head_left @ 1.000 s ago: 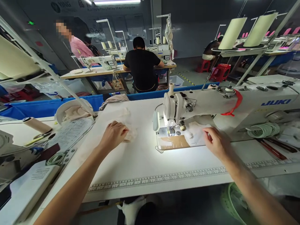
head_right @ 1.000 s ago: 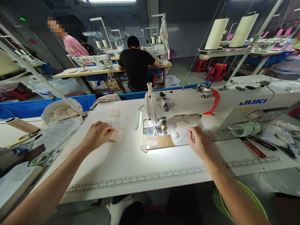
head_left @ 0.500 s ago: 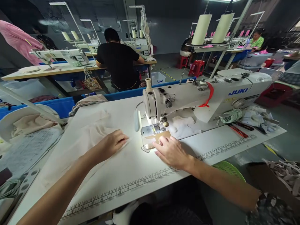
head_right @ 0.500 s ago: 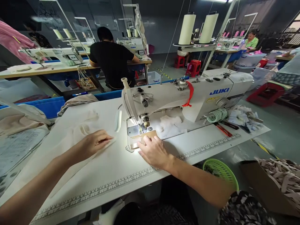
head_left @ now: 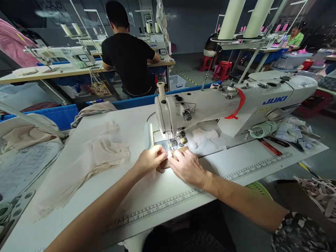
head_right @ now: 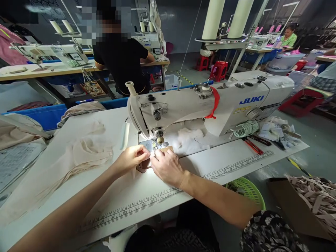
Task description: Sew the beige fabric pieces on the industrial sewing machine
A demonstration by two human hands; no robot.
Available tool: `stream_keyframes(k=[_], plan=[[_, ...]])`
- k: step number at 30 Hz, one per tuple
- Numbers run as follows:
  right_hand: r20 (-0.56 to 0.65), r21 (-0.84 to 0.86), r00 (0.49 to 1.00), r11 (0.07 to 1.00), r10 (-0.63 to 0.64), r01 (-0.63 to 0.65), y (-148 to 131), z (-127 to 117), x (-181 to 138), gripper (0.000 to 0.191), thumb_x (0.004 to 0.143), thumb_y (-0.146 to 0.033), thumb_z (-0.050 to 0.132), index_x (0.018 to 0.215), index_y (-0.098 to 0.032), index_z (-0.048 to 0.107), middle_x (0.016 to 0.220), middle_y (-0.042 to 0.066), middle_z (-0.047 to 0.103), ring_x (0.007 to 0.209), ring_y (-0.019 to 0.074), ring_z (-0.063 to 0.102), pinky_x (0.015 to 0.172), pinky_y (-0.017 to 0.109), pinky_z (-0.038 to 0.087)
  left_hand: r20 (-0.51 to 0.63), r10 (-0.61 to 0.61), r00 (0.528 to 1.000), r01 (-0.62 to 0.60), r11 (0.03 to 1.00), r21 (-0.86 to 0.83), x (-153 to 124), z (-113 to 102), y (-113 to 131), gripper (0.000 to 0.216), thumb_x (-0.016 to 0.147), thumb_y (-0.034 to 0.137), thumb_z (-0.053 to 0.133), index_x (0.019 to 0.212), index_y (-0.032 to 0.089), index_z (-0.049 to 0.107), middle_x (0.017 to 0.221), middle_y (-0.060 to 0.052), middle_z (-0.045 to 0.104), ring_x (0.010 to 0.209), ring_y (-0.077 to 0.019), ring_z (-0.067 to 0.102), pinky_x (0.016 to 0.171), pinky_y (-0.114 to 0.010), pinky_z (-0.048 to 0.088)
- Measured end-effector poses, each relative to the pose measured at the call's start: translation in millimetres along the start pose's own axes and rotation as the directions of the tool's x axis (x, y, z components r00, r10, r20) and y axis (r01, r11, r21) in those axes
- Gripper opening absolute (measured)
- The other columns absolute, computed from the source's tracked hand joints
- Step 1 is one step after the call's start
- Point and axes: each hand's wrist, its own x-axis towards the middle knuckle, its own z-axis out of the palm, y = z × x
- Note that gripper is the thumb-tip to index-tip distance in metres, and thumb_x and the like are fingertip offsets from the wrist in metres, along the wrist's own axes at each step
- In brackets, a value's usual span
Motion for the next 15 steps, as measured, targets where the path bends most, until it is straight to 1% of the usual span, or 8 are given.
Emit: stream_keyframes(k=[7,12,15], plan=[[-0.012,0.007,1.000,1.000,-0.015,0.015,0.2,0.0,0.1,0.032,0.108,-0.019,0.039,0.113,-0.015,0.070,0.093,0.009,0.066,0.078,0.0221,0.053,0.072,0.039,0.036,-0.095,-0.052,0.994,0.065,0.988,0.142,2.0,4.3,2.5,0.019,0.085,0.041,0.054,0.078,0.027,0.063,0.076,0.003,0.078,0.074,-0.0216,0.073,0.071,-0.033,0.051],[-0.013,0.017,1.000,1.000,-0.014,0.014,0.0,-1.1,-1.7,0.033,0.107,-0.016,0.039,0.116,-0.014,0.071,0.092,0.008,0.066,0.077,0.0218,0.052,0.071,0.039,0.037,-0.085,-0.076,0.994,0.089,0.983,0.163,1.5,5.1,5.1,0.019,0.086,0.041,0.053,0.078,0.028,0.063,0.070,0.005,0.077,0.070,-0.0214,0.073,0.072,-0.034,0.050],[-0.016,0.037,1.000,0.999,-0.007,0.008,4.6,-2.6,-3.9,0.029,0.105,-0.016,0.043,0.108,-0.016,0.072,0.090,0.008,0.066,0.076,0.0216,0.052,0.071,0.039,0.037,-0.089,-0.070,0.994,0.084,0.983,0.162,2.6,4.5,4.7,0.021,0.086,0.043,0.054,0.077,0.028,0.065,0.073,0.005,0.078,0.072,-0.0215,0.073,0.071,-0.034,0.050]])
